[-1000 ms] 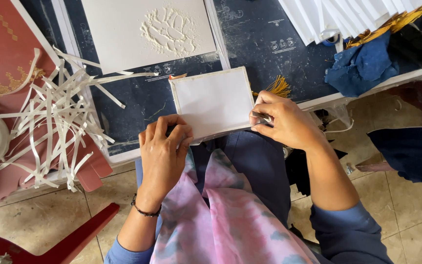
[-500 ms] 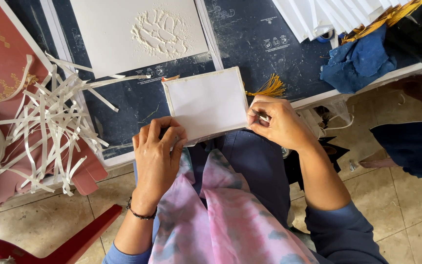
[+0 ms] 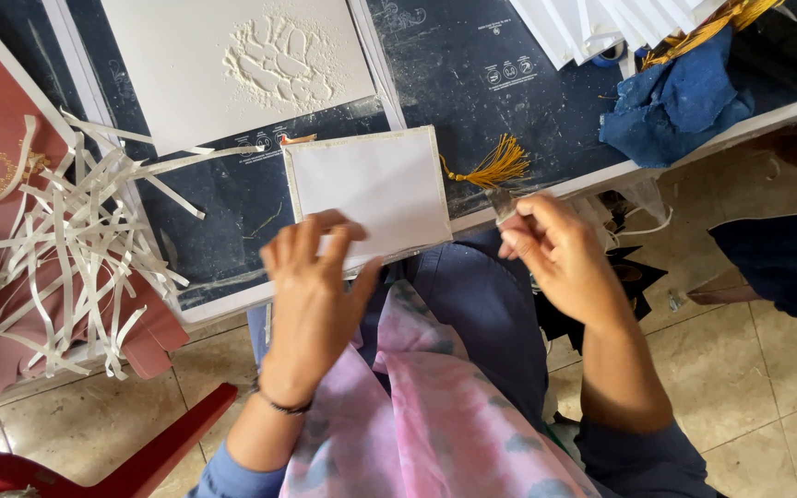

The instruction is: Assembling invitation cards by attaching decorative tassels, folding the paper, and stacking the finished products on a work table.

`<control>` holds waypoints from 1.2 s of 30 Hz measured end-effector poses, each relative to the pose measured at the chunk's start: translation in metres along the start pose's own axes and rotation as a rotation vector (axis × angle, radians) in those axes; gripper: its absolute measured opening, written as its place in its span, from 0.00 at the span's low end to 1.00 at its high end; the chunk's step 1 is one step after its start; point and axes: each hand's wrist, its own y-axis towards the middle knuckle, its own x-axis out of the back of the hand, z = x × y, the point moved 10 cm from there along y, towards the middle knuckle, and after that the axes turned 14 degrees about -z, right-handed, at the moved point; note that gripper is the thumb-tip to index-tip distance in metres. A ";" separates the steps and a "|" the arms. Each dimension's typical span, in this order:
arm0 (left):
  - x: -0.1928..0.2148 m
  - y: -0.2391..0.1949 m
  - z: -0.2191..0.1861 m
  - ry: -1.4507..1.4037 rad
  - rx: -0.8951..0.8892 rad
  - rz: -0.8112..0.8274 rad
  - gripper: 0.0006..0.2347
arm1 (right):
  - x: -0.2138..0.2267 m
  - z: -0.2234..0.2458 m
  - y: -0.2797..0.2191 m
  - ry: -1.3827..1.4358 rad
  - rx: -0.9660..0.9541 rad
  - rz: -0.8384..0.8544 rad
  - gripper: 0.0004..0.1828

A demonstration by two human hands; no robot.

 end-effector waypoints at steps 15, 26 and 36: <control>-0.067 0.006 -0.042 -0.192 0.032 -0.010 0.06 | -0.032 0.034 -0.014 -0.584 0.370 0.091 0.11; -0.074 0.002 -0.037 -0.190 0.075 0.026 0.06 | -0.035 0.035 -0.014 -0.643 0.415 0.094 0.13; -0.073 0.003 -0.038 -0.193 0.081 0.024 0.06 | -0.036 0.033 -0.014 -0.641 0.423 0.082 0.11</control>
